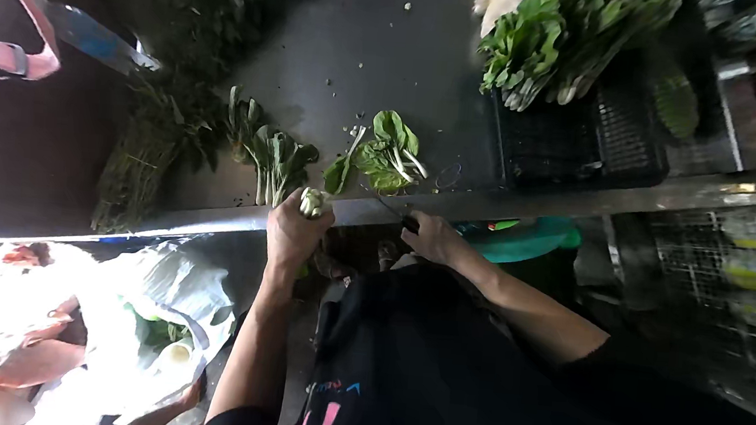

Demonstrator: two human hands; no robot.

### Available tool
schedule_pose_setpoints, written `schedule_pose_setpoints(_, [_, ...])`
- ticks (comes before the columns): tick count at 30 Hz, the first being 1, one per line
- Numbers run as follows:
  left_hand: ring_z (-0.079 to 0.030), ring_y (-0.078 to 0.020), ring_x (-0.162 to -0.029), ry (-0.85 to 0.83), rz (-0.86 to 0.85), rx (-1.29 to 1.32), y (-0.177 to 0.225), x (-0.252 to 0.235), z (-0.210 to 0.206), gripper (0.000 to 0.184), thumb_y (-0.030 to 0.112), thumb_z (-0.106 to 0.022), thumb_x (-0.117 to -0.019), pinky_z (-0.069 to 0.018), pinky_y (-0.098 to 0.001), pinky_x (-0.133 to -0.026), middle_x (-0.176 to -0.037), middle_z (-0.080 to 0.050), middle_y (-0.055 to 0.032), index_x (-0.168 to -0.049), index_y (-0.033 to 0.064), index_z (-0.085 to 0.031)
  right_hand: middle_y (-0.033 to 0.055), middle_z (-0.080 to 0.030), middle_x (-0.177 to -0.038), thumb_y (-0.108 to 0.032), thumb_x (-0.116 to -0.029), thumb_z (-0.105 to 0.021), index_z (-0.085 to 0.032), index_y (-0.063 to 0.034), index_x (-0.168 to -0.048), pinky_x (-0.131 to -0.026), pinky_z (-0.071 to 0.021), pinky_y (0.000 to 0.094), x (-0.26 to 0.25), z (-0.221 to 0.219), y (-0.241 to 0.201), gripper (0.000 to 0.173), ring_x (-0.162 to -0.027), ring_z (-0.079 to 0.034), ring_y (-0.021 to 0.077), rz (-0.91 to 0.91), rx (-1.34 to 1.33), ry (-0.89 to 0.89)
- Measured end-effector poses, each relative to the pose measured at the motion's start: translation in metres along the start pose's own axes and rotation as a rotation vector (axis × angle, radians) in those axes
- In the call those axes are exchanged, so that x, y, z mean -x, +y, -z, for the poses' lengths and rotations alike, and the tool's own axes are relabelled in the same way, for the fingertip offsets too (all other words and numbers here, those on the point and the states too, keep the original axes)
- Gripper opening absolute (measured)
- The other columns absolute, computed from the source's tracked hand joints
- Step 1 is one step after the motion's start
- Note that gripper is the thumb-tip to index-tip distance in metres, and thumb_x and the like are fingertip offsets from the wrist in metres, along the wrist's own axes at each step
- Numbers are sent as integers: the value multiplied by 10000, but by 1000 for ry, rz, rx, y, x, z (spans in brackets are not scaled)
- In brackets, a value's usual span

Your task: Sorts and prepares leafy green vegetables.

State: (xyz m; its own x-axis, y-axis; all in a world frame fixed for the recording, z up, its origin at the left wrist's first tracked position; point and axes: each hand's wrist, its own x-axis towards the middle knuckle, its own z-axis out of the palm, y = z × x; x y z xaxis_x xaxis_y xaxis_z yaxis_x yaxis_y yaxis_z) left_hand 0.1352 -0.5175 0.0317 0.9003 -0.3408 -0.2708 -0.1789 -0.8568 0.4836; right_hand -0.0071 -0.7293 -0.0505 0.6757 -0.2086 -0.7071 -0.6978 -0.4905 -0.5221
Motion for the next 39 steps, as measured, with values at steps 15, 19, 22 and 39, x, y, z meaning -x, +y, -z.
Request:
schedule_pose_setpoints(15, [-678,-201,-758,-99,-57,113,7,18,9,268,304,-846,-835,-566,-499,-703,-835,-700,-57,-989,123,-723,226,-710,-1097,-326,-1024,-610,-616,-71,-1353,-897,-533,636,-21,-6,4,416,-1018,-696,406,140,-12,143])
schedule_pose_setpoints(19, [-683,-167,-763,-75,-131,161,-10,23,13,287,283,-865,-812,-577,-457,-714,-855,-712,-40,-1001,117,-726,275,-685,-1116,-296,-982,-660,-597,4,-1311,-878,-523,657,-35,2,18,449,-1036,-681,450,61,37,319])
schedule_pose_setpoints(22, [-680,-118,-760,-53,-139,241,-20,24,5,302,286,-847,-802,-592,-404,-708,-860,-710,-1,-1030,135,-719,284,-602,-1296,-202,-885,-730,-562,49,-1329,-951,-530,601,-59,-2,8,537,-1162,-633,432,182,30,464])
schedule_pose_setpoints(39, [-661,-22,-730,101,-218,675,-79,53,-26,241,128,-778,-767,-580,-214,-690,-794,-679,70,-946,68,-629,249,-621,-1259,-96,-1011,-608,-669,38,-1208,-1021,-527,513,-96,53,96,246,-1174,-634,383,20,-79,685])
